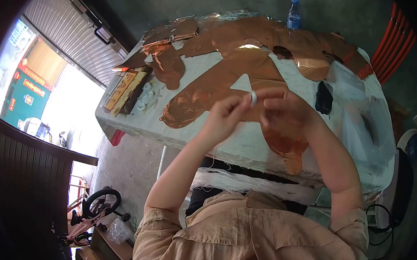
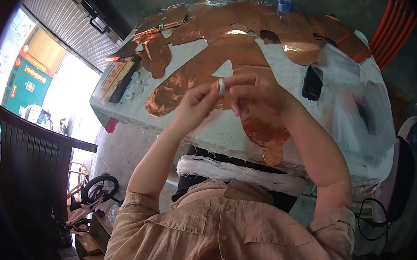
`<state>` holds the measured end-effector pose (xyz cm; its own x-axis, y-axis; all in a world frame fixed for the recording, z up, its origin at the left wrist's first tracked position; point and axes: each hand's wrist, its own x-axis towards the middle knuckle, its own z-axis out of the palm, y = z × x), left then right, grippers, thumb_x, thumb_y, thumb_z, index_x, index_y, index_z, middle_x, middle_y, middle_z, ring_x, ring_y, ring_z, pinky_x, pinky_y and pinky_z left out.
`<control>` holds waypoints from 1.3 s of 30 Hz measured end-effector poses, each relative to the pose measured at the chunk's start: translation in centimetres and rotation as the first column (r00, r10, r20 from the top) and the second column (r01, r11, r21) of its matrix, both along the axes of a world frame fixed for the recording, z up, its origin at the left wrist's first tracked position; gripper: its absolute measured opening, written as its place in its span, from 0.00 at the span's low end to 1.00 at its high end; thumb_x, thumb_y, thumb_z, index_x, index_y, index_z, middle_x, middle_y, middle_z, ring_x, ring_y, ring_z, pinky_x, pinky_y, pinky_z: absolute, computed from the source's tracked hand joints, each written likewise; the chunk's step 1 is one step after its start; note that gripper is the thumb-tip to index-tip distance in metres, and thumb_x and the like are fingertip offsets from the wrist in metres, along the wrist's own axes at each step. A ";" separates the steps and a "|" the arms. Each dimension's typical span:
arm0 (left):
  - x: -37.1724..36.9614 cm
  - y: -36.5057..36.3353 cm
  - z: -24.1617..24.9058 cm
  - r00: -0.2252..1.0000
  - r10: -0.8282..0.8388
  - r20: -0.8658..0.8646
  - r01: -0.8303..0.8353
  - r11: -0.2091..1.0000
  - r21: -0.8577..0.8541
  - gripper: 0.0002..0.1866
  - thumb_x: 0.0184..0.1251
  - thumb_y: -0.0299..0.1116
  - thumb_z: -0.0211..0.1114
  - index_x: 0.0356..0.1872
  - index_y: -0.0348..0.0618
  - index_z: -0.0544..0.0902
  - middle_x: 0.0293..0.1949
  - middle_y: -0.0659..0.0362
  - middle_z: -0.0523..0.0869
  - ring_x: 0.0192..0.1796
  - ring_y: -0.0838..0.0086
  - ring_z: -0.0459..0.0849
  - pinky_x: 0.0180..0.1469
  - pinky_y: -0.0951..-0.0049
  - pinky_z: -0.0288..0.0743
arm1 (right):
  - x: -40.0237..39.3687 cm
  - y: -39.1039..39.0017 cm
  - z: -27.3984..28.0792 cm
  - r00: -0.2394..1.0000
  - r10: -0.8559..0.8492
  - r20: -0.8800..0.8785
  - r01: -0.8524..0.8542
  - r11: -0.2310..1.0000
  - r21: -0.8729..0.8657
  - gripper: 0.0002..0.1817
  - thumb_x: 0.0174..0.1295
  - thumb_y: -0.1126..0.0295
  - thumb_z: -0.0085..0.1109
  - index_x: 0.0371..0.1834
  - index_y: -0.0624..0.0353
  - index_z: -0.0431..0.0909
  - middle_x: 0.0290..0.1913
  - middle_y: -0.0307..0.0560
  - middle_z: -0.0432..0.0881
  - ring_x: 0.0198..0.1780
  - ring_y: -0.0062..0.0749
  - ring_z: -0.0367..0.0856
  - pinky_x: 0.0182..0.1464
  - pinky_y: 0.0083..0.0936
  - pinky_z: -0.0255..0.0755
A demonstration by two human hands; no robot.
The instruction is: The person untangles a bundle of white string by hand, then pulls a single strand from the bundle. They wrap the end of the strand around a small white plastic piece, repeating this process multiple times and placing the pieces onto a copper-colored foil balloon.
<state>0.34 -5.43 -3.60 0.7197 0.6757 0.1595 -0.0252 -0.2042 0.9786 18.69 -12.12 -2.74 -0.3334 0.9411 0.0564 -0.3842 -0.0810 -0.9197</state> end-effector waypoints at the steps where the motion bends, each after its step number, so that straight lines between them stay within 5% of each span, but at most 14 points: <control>1: 0.2 -0.5 0.0 0.999 -0.021 -0.038 0.023 0.999 0.048 0.11 0.68 0.37 0.51 0.30 0.42 0.75 0.18 0.70 0.68 0.20 0.88 0.62 0.21 0.85 0.55 | -0.1 0.3 -0.2 1.000 -0.001 -0.001 0.001 1.000 0.001 0.13 0.61 0.67 0.50 0.44 0.61 0.76 0.25 0.39 0.78 0.22 0.16 0.73 0.27 0.12 0.67; 4: -0.7 0.0 0.8 0.996 -0.092 -0.005 0.092 0.994 -0.052 0.11 0.67 0.35 0.52 0.32 0.38 0.76 0.24 0.67 0.74 0.27 0.86 0.69 0.30 0.84 0.63 | -0.2 0.8 -0.7 0.929 -0.220 0.299 0.172 0.969 0.177 0.13 0.60 0.67 0.51 0.45 0.61 0.76 0.25 0.39 0.78 0.23 0.16 0.73 0.27 0.12 0.67; 6: -0.7 0.3 0.7 0.996 -0.065 0.061 0.072 0.990 -0.123 0.11 0.67 0.33 0.52 0.34 0.34 0.76 0.28 0.64 0.79 0.33 0.84 0.74 0.37 0.82 0.69 | -0.3 0.1 -0.3 0.932 0.025 0.362 -0.030 1.000 0.009 0.13 0.60 0.67 0.51 0.45 0.60 0.76 0.26 0.38 0.78 0.24 0.16 0.73 0.27 0.11 0.67; 9: -0.6 0.5 -0.1 0.999 0.038 -0.034 -0.039 0.999 -0.011 0.11 0.67 0.33 0.52 0.33 0.34 0.76 0.27 0.64 0.79 0.33 0.85 0.74 0.37 0.82 0.69 | -0.1 -0.1 0.3 0.990 0.001 0.144 -0.012 0.997 0.073 0.13 0.60 0.67 0.52 0.45 0.60 0.76 0.26 0.38 0.78 0.24 0.15 0.73 0.27 0.11 0.65; 13: -0.8 -0.5 0.1 0.990 -0.062 -0.125 0.065 0.998 0.015 0.12 0.67 0.34 0.52 0.31 0.35 0.76 0.25 0.65 0.76 0.31 0.86 0.71 0.33 0.82 0.67 | -0.1 0.8 -0.9 0.909 -0.226 0.350 0.188 0.972 0.139 0.14 0.60 0.65 0.52 0.45 0.60 0.76 0.23 0.38 0.77 0.22 0.16 0.72 0.26 0.12 0.65; 16: -1.0 0.8 0.1 1.000 0.028 0.002 -0.028 1.000 -0.007 0.10 0.67 0.33 0.53 0.32 0.35 0.75 0.25 0.66 0.75 0.29 0.87 0.69 0.31 0.83 0.65 | 0.1 0.3 -0.9 0.922 0.107 0.373 -0.113 0.994 -0.006 0.15 0.60 0.64 0.52 0.46 0.60 0.76 0.22 0.37 0.76 0.21 0.15 0.72 0.26 0.11 0.65; 18: -0.7 0.3 -0.6 0.999 0.017 -0.030 -0.015 0.999 0.043 0.11 0.67 0.35 0.52 0.31 0.38 0.76 0.22 0.68 0.73 0.25 0.88 0.67 0.27 0.84 0.62 | -0.4 -0.1 -0.1 1.000 -0.013 0.017 0.013 1.000 0.007 0.15 0.60 0.64 0.52 0.47 0.60 0.76 0.22 0.36 0.76 0.21 0.15 0.72 0.26 0.11 0.64; 22: -0.7 -0.8 0.1 0.999 0.000 -0.033 0.000 1.000 0.010 0.11 0.67 0.36 0.52 0.30 0.41 0.76 0.20 0.70 0.72 0.22 0.89 0.65 0.24 0.86 0.59 | 0.0 0.8 -1.0 0.931 -0.236 0.279 0.228 0.972 0.059 0.16 0.61 0.68 0.50 0.49 0.66 0.73 0.29 0.39 0.79 0.26 0.18 0.76 0.27 0.15 0.69; 25: -0.8 0.1 1.2 0.995 -0.032 0.092 0.048 0.984 -0.173 0.09 0.66 0.32 0.53 0.32 0.36 0.76 0.24 0.67 0.75 0.29 0.86 0.70 0.31 0.83 0.65 | 0.1 0.0 -0.4 0.965 0.078 0.249 -0.074 0.997 -0.023 0.16 0.61 0.68 0.50 0.49 0.65 0.73 0.29 0.40 0.78 0.25 0.17 0.76 0.27 0.15 0.68; 27: -0.6 0.5 -0.7 0.998 0.058 -0.029 -0.057 0.998 0.007 0.09 0.66 0.32 0.53 0.31 0.36 0.76 0.23 0.66 0.75 0.28 0.86 0.70 0.30 0.83 0.65 | -0.2 0.0 0.0 1.000 0.011 0.022 -0.012 0.999 0.039 0.15 0.61 0.69 0.49 0.49 0.64 0.73 0.27 0.39 0.78 0.25 0.17 0.76 0.26 0.15 0.68; 31: -0.3 -0.1 -1.5 0.998 -0.051 -0.024 0.053 0.989 0.136 0.11 0.68 0.35 0.51 0.32 0.40 0.76 0.23 0.69 0.75 0.25 0.90 0.67 0.26 0.87 0.60 | -0.2 0.8 -1.0 0.929 -0.198 0.312 0.182 0.980 0.081 0.16 0.62 0.68 0.49 0.49 0.65 0.72 0.27 0.40 0.78 0.25 0.17 0.76 0.27 0.15 0.69; 33: -0.7 0.6 -0.5 0.999 0.043 -0.010 -0.043 0.999 0.000 0.11 0.68 0.35 0.51 0.34 0.38 0.77 0.25 0.68 0.76 0.26 0.89 0.68 0.28 0.86 0.61 | 0.0 0.4 -0.9 0.933 0.050 0.357 -0.032 0.998 -0.057 0.16 0.62 0.67 0.48 0.50 0.63 0.73 0.25 0.37 0.77 0.25 0.16 0.75 0.25 0.12 0.66; 36: -0.3 0.7 -1.4 0.999 0.049 -0.020 -0.048 0.998 0.036 0.11 0.67 0.34 0.52 0.31 0.36 0.76 0.22 0.67 0.74 0.26 0.87 0.67 0.28 0.83 0.62 | -0.5 0.1 -0.8 1.000 0.003 0.003 -0.003 1.000 -0.022 0.15 0.62 0.67 0.47 0.50 0.62 0.74 0.26 0.37 0.77 0.24 0.15 0.75 0.25 0.12 0.67; 39: -0.3 0.0 -1.9 0.994 0.014 -0.107 -0.001 0.993 0.117 0.11 0.66 0.33 0.53 0.30 0.36 0.76 0.21 0.67 0.73 0.26 0.86 0.67 0.28 0.82 0.63 | -0.5 0.8 -0.6 0.979 -0.139 0.148 0.129 0.989 0.076 0.15 0.62 0.66 0.48 0.48 0.62 0.75 0.26 0.38 0.77 0.24 0.16 0.75 0.25 0.12 0.67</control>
<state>0.04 -5.46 -5.54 0.7317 0.6626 0.1600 0.0806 -0.3173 0.9449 18.24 -11.37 -3.29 -0.2136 0.9738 0.0775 -0.2422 0.0241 -0.9699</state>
